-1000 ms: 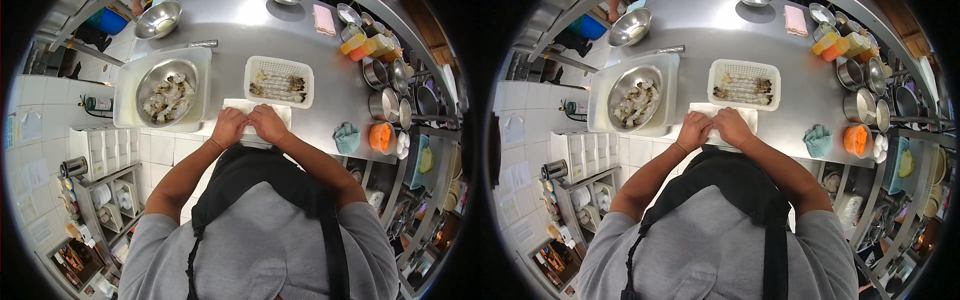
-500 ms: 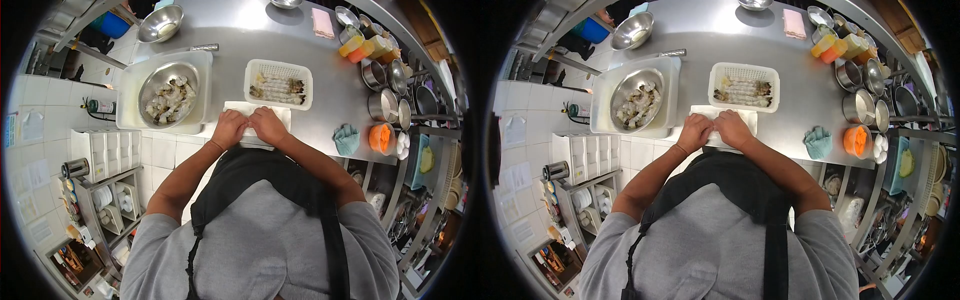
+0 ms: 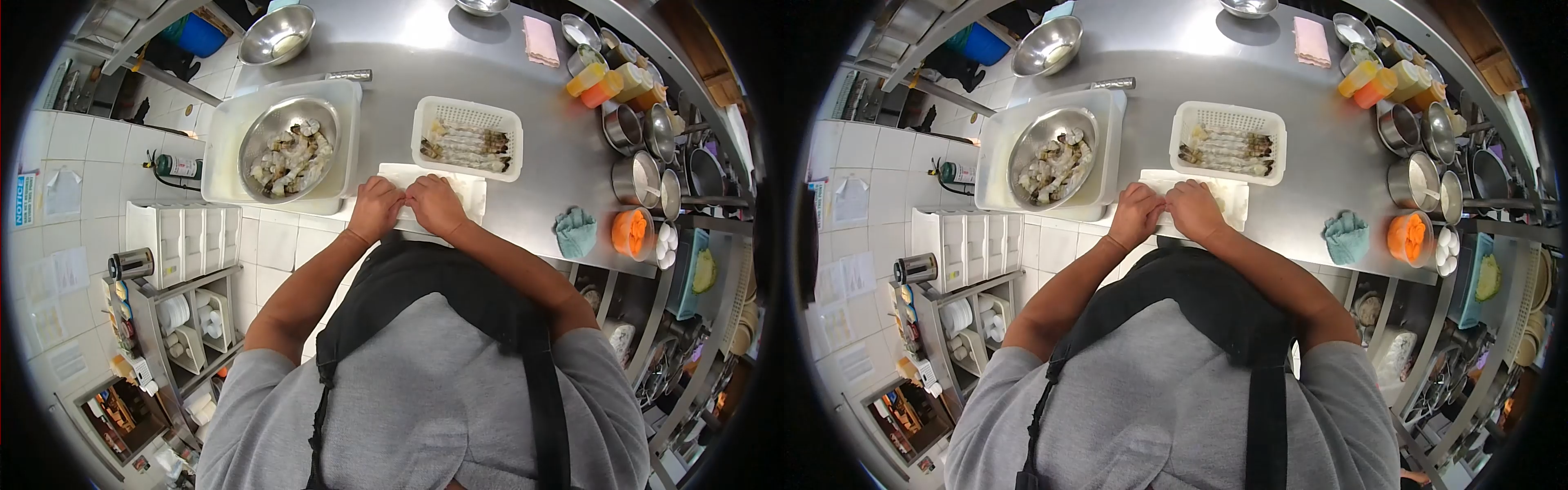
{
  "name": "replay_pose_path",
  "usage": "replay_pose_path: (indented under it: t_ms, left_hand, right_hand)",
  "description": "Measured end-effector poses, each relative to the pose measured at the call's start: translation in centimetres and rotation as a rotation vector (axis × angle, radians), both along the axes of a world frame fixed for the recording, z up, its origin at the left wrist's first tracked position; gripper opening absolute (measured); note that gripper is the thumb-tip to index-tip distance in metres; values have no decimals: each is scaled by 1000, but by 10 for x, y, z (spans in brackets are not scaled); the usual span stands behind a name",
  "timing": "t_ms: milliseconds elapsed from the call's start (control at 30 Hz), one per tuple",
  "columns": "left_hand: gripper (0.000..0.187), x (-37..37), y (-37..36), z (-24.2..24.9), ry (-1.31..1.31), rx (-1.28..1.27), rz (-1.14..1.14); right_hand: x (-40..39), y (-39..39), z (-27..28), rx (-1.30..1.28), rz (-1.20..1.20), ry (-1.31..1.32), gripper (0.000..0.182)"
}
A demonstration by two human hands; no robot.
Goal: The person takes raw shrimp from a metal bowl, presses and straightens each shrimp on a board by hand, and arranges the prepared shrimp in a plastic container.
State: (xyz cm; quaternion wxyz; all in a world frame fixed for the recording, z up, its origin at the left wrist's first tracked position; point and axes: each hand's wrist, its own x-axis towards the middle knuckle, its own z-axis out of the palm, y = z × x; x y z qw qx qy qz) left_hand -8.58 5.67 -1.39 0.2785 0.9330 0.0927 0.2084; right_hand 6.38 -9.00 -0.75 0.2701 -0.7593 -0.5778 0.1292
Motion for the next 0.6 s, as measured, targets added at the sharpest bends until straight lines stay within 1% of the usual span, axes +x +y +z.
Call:
replay_pose_path:
  t_ms: [100, 200, 267, 333, 367, 467, 500, 600]
  left_hand:
    - [15, -2, 4, 1, 41, 17, -15]
    - [24, -3, -3, 10, 94, 63, 16]
    - [29, 4, -9, 23, 83, 107, 50]
    - [34, 15, -29, 31, 39, 149, 76]
    - [28, 26, -37, 28, 21, 119, 79]
    - [25, 45, -43, 5, 102, 28, -69]
    - [20, 48, -46, 6, 140, 15, -52]
    - [19, 48, -45, 16, 164, 39, -41]
  right_hand:
    - [1, 0, 6, -67, 30, -36, 15]
    - [13, -21, 29, 47, 34, -36, 27]
    - [29, -45, 44, -16, -33, -34, 31]
    - [37, -65, 45, -64, -61, -32, 33]
    - [42, -71, 42, -70, -58, -36, 33]
    - [53, -78, 23, -69, -30, -37, 31]
    - [55, -79, 22, -66, -16, -33, 30]
    - [55, -81, 25, -45, -31, -11, 23]
